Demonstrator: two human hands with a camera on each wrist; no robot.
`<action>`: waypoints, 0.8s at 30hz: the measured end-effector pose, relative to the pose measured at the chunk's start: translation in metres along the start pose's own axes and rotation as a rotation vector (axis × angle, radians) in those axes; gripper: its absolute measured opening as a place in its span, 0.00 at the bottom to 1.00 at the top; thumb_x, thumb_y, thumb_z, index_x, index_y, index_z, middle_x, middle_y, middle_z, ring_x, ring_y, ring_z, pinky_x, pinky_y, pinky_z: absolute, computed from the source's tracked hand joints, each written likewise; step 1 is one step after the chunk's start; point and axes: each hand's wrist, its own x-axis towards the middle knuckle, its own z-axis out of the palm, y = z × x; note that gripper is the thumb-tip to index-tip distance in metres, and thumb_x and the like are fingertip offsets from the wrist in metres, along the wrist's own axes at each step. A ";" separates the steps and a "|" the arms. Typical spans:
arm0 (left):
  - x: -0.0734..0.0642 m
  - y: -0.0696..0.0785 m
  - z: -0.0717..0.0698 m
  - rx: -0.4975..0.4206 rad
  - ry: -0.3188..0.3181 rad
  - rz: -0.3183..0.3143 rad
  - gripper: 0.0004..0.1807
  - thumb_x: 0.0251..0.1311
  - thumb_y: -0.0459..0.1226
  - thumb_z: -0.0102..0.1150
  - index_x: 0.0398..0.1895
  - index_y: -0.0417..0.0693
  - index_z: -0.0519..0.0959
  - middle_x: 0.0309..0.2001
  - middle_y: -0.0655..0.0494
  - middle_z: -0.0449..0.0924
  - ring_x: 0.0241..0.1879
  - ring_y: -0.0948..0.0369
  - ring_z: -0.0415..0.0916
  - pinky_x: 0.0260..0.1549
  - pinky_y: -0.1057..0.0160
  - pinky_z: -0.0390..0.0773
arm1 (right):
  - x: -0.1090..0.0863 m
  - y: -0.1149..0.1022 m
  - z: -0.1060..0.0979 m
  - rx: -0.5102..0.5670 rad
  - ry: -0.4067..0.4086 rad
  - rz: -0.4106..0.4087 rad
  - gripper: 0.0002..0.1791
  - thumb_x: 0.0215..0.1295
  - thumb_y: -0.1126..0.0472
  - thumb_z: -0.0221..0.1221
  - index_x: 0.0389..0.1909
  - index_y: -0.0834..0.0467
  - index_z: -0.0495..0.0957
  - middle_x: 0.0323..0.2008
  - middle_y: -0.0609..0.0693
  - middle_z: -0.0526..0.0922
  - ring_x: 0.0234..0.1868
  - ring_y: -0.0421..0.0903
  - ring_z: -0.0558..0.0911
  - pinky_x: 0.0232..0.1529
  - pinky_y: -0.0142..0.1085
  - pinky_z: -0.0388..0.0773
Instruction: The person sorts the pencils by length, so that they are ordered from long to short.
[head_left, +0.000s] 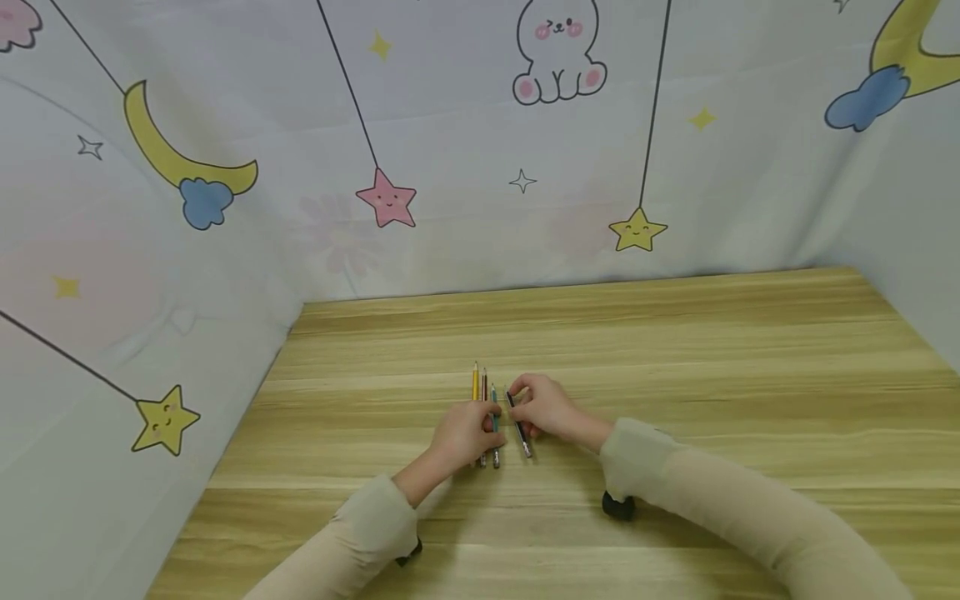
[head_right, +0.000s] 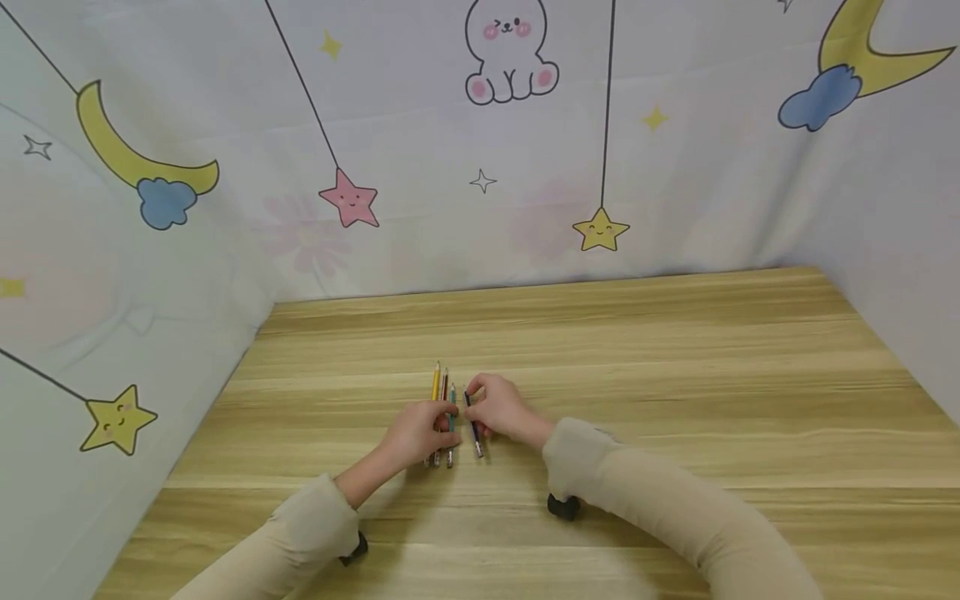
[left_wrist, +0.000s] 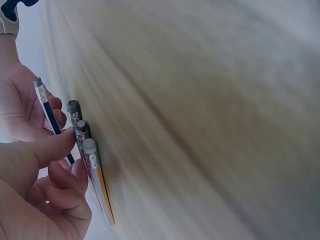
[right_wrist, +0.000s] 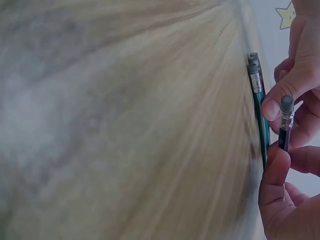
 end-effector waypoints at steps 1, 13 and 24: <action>0.000 0.000 0.000 -0.001 0.000 -0.001 0.18 0.47 0.37 0.63 0.42 0.41 0.77 0.20 0.59 0.71 0.17 0.66 0.63 0.16 0.71 0.61 | 0.000 0.000 0.001 -0.003 0.000 0.006 0.16 0.51 0.70 0.58 0.42 0.65 0.71 0.13 0.50 0.73 0.09 0.39 0.69 0.11 0.29 0.69; 0.000 -0.001 0.001 -0.002 0.000 0.019 0.17 0.47 0.37 0.63 0.41 0.41 0.77 0.19 0.60 0.70 0.17 0.67 0.62 0.16 0.72 0.61 | 0.002 -0.002 0.007 -0.081 0.007 0.030 0.14 0.51 0.68 0.59 0.40 0.63 0.71 0.11 0.49 0.71 0.08 0.40 0.69 0.10 0.28 0.67; 0.001 -0.001 0.001 -0.002 0.002 0.037 0.15 0.47 0.36 0.63 0.40 0.40 0.78 0.18 0.60 0.68 0.16 0.66 0.61 0.15 0.72 0.59 | 0.003 -0.002 0.010 -0.115 -0.004 0.029 0.15 0.53 0.67 0.60 0.41 0.63 0.68 0.09 0.50 0.72 0.07 0.40 0.69 0.07 0.29 0.66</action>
